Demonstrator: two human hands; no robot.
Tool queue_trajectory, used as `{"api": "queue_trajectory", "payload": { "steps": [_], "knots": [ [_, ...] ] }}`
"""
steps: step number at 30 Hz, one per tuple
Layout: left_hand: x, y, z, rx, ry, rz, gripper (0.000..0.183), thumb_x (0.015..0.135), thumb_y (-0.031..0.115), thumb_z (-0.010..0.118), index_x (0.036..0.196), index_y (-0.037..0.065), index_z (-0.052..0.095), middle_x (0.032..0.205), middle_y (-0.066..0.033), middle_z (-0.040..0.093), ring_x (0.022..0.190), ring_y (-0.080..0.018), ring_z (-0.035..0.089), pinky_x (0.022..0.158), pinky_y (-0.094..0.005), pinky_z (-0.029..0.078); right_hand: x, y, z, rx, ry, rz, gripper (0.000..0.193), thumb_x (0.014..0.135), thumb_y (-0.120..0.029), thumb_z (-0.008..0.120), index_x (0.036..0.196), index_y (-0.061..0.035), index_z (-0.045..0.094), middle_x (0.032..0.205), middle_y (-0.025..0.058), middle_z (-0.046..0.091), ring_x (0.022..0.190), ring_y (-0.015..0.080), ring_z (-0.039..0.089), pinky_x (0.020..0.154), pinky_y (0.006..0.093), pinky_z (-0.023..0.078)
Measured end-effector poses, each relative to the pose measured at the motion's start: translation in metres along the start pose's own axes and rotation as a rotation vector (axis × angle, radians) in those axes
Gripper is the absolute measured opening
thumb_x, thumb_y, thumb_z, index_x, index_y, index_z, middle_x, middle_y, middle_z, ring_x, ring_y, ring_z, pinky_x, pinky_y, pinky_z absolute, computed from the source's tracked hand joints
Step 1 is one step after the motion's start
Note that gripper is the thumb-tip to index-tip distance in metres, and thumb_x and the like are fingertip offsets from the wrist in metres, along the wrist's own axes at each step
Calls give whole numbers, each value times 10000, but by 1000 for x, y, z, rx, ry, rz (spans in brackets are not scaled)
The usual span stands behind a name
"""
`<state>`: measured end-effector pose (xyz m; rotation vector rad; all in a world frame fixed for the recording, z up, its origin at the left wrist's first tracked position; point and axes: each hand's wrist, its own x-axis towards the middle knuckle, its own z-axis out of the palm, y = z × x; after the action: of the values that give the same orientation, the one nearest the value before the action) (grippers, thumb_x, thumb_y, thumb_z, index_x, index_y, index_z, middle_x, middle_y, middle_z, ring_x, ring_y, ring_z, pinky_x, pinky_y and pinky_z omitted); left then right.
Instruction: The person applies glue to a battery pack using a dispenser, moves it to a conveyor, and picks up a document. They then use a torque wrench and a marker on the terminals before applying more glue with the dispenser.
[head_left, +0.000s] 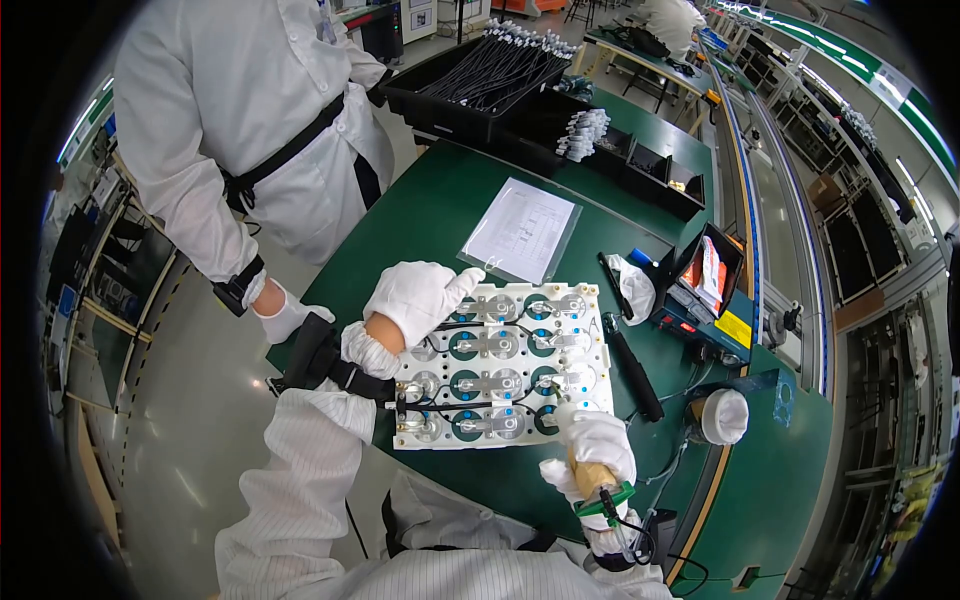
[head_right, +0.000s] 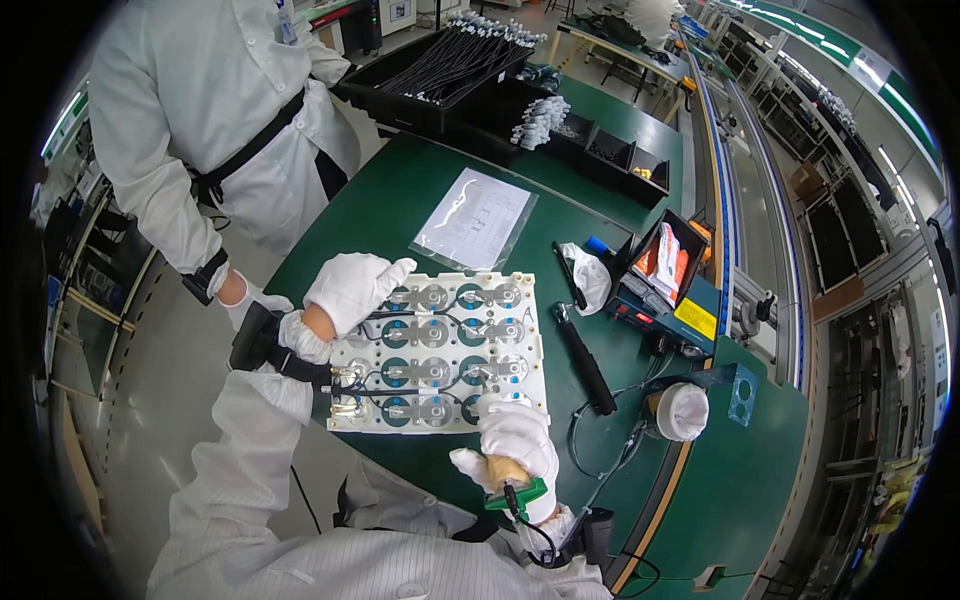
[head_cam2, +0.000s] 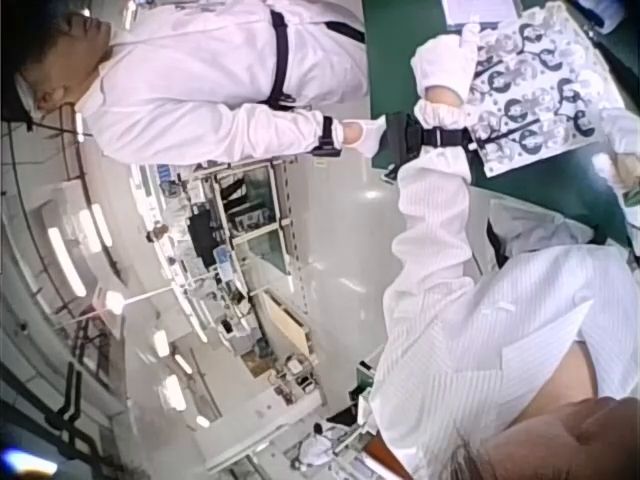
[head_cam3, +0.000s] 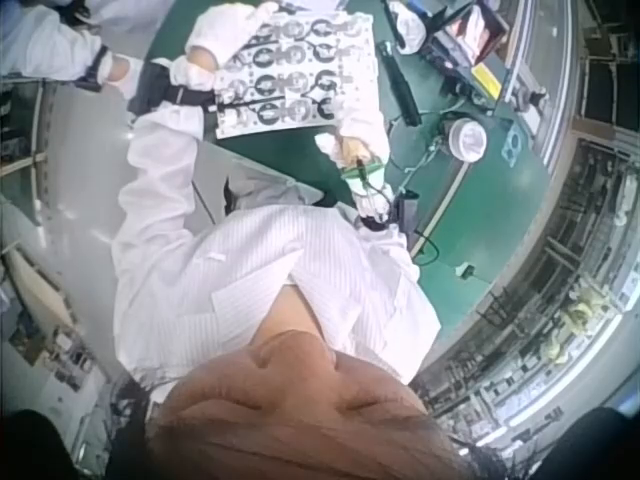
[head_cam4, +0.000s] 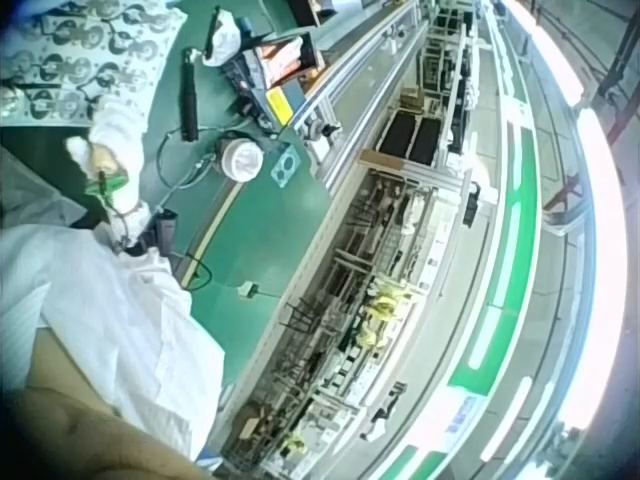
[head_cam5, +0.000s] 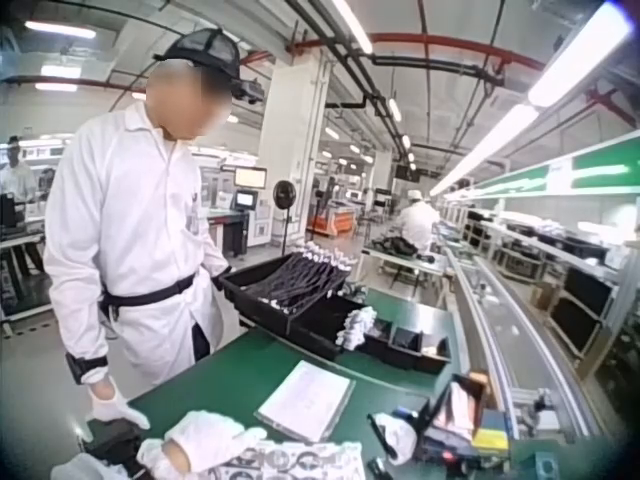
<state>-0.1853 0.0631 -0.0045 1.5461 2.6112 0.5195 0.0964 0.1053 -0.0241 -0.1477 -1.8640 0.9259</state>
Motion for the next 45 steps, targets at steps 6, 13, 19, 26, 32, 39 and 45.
{"api": "queue_trajectory", "payload": {
  "steps": [6,13,19,26,32,39,45],
  "knots": [
    [-1,1,-1,4,-21,-8,665,934,559,361,654,39,667,658,-177,635,617,-344,622,616,-447,497,0,-3,-1,-50,-53,-25,459,604,-70,860,934,-130,548,888,48,608,872,257,618,799,370,504],
    [-1,3,-3,13,-18,-17,588,941,500,401,704,37,674,676,-183,635,621,-350,615,610,-440,490,0,-10,-1,-187,-79,-77,487,589,-61,865,974,-143,577,910,40,607,890,273,617,783,356,515],
    [-1,1,0,32,23,-7,603,937,508,401,674,38,673,671,-182,635,624,-346,624,616,-439,503,-7,6,-12,-114,234,-42,450,732,-144,791,1071,-88,500,961,106,595,858,253,611,750,358,530],
    [-1,2,1,19,27,-10,609,937,516,395,688,35,674,674,-179,634,635,-352,621,620,-436,499,2,-16,-29,320,492,672,298,899,-291,613,1075,-116,449,931,53,598,827,170,605,536,226,468],
    [-2,2,-1,8,32,-5,627,935,533,385,695,29,670,682,-179,634,658,-358,618,640,-438,495,1,-16,-27,378,452,735,285,891,-278,623,1055,-113,457,913,52,592,839,178,607,551,234,480],
    [-1,3,-2,26,-4,-29,622,938,525,383,704,24,667,708,-191,632,677,-367,615,654,-442,488,6,-13,-25,392,456,760,299,886,-309,623,1043,-115,459,892,40,594,802,165,615,490,225,461],
    [0,4,-2,26,-26,-13,629,947,519,365,729,12,668,710,-203,626,704,-382,606,677,-446,477,6,-11,-27,416,473,779,317,880,-330,633,1043,-119,461,886,32,595,793,154,612,475,214,440]
  ]
}}
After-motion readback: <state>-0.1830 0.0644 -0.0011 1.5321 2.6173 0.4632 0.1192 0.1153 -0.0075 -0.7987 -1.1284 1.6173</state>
